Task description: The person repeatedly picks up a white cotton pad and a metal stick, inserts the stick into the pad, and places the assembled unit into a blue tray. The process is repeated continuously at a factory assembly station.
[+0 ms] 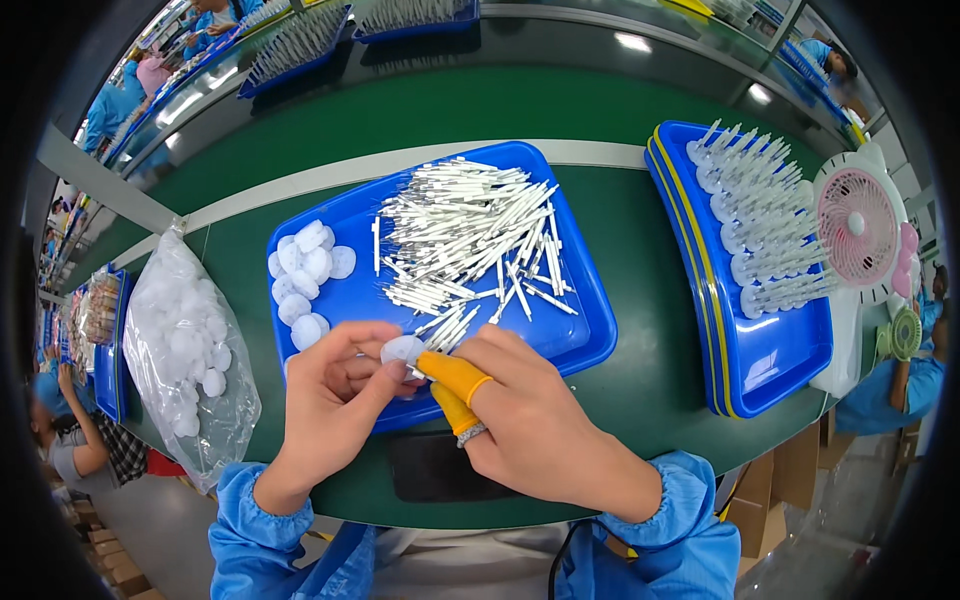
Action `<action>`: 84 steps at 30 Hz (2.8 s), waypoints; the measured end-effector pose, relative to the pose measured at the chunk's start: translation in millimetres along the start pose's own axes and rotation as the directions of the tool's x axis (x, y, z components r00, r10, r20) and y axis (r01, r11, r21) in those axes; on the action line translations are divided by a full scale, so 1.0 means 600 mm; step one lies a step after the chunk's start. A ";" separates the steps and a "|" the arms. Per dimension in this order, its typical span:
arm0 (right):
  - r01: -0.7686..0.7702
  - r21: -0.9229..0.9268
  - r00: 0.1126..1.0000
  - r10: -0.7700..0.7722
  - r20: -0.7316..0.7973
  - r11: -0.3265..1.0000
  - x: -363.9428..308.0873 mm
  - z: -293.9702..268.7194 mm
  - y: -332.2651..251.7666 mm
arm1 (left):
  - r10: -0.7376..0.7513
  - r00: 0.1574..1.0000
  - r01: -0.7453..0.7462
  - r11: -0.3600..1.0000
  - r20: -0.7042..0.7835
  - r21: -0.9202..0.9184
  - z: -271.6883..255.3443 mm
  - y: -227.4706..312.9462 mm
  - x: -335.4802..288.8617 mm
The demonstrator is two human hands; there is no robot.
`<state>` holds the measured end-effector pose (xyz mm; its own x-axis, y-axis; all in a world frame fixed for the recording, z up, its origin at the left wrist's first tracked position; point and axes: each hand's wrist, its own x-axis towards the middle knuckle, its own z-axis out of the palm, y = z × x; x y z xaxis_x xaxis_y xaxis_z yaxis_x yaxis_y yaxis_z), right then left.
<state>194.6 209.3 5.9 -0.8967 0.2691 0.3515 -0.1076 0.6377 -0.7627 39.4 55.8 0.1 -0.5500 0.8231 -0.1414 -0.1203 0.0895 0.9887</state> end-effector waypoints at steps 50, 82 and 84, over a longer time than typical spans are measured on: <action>-0.353 0.016 0.933 0.353 -0.076 0.936 0.013 -0.014 -0.007 | 0.075 0.997 -0.069 0.941 -0.006 0.332 -0.011 -0.009 -0.003; -0.026 -0.173 0.994 0.044 0.101 0.985 0.000 0.019 0.003 | 0.238 0.971 -0.205 0.839 -0.001 0.505 0.006 -0.010 -0.005; -0.037 -0.134 0.996 0.047 0.072 0.990 -0.002 0.025 0.002 | 0.290 0.957 -0.256 0.811 0.018 0.526 0.008 -0.012 -0.006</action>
<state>189.2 198.9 -3.6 -0.9295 0.2460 0.2748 -0.0156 0.7183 -0.6956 45.8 55.0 -6.1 -0.5466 0.8234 0.1526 0.4781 0.1572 0.8641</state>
